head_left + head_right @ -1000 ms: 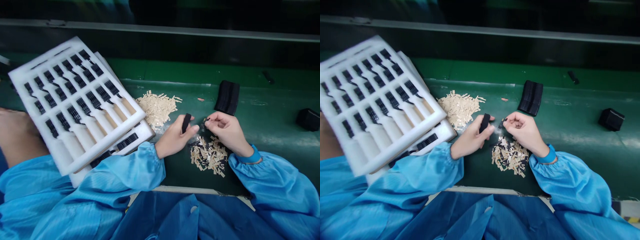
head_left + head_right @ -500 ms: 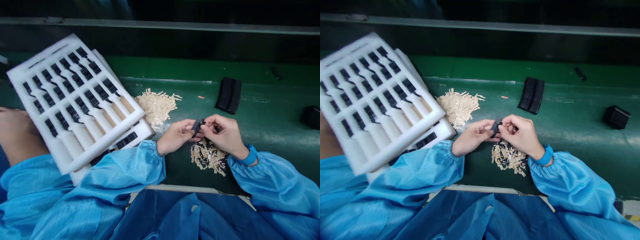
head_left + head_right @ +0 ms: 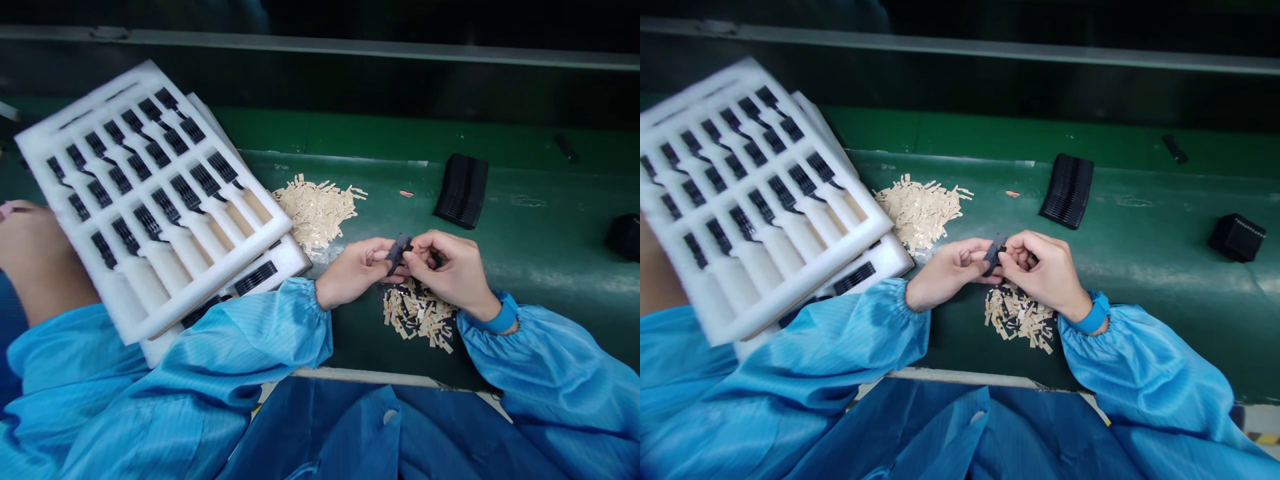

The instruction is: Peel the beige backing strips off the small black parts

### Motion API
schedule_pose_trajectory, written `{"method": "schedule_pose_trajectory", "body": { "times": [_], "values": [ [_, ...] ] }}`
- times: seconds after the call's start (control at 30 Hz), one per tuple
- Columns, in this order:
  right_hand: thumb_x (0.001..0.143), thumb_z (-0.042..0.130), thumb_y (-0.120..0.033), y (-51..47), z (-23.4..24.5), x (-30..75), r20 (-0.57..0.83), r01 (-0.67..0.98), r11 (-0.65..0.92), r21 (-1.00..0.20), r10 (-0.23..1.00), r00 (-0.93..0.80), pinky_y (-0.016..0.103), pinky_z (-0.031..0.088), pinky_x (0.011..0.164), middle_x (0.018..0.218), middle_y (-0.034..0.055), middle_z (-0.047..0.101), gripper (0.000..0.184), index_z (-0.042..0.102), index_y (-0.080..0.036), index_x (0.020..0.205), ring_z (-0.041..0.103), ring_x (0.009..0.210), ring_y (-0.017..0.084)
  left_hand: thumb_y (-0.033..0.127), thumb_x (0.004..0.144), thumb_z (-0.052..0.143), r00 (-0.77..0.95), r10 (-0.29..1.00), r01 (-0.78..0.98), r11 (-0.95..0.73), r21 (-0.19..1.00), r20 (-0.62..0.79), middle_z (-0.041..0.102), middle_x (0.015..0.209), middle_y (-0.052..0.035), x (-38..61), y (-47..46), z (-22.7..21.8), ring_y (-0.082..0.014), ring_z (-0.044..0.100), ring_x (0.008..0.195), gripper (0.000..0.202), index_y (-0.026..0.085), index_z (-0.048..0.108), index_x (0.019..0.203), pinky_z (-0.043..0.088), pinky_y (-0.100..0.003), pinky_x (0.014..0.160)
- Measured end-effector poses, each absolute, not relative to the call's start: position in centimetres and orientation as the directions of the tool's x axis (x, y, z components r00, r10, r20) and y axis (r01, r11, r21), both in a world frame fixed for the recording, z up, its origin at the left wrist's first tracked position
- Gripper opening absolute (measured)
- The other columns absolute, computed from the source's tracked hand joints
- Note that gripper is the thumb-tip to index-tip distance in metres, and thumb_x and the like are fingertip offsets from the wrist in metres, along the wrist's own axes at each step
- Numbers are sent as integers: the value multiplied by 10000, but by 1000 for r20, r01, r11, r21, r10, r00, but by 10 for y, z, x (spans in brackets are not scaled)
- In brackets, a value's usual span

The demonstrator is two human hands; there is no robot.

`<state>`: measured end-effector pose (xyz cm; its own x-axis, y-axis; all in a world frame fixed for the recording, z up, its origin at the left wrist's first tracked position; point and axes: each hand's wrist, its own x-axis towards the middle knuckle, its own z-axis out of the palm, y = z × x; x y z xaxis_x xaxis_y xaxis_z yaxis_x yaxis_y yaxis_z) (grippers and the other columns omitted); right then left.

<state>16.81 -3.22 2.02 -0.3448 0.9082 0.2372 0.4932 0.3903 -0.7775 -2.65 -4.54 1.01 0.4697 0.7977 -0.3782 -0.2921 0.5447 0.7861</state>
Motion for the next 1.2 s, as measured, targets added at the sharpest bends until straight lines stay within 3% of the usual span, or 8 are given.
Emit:
{"method": "schedule_pose_trajectory", "body": {
  "times": [0.63,1.0,1.2],
  "values": [
    [848,685,-171,-32,21,168,294,520,453,-725,885,-361,226,368,486,640,-44,534,119,595,-196,774,449,519,77,121,860,674,507,798,-312,521,794,-324,766,917,-53,-27,-46,4,-159,765,885,302,110,651,1160,607,-340,948],
    [813,689,-154,-35,19,163,275,538,420,-731,903,-331,222,385,485,589,-62,513,177,540,-206,732,456,493,75,140,896,666,441,829,-287,494,820,-345,762,912,-43,-23,-48,9,-113,748,797,139,125,607,1022,619,-253,804],
    [842,680,-180,-36,19,163,372,623,456,-635,888,-270,243,407,506,662,-32,557,135,564,-210,779,482,538,94,191,919,661,374,850,-253,478,841,-371,754,861,-40,-20,-49,8,-119,739,750,160,149,515,971,610,-259,733]
  ]
}}
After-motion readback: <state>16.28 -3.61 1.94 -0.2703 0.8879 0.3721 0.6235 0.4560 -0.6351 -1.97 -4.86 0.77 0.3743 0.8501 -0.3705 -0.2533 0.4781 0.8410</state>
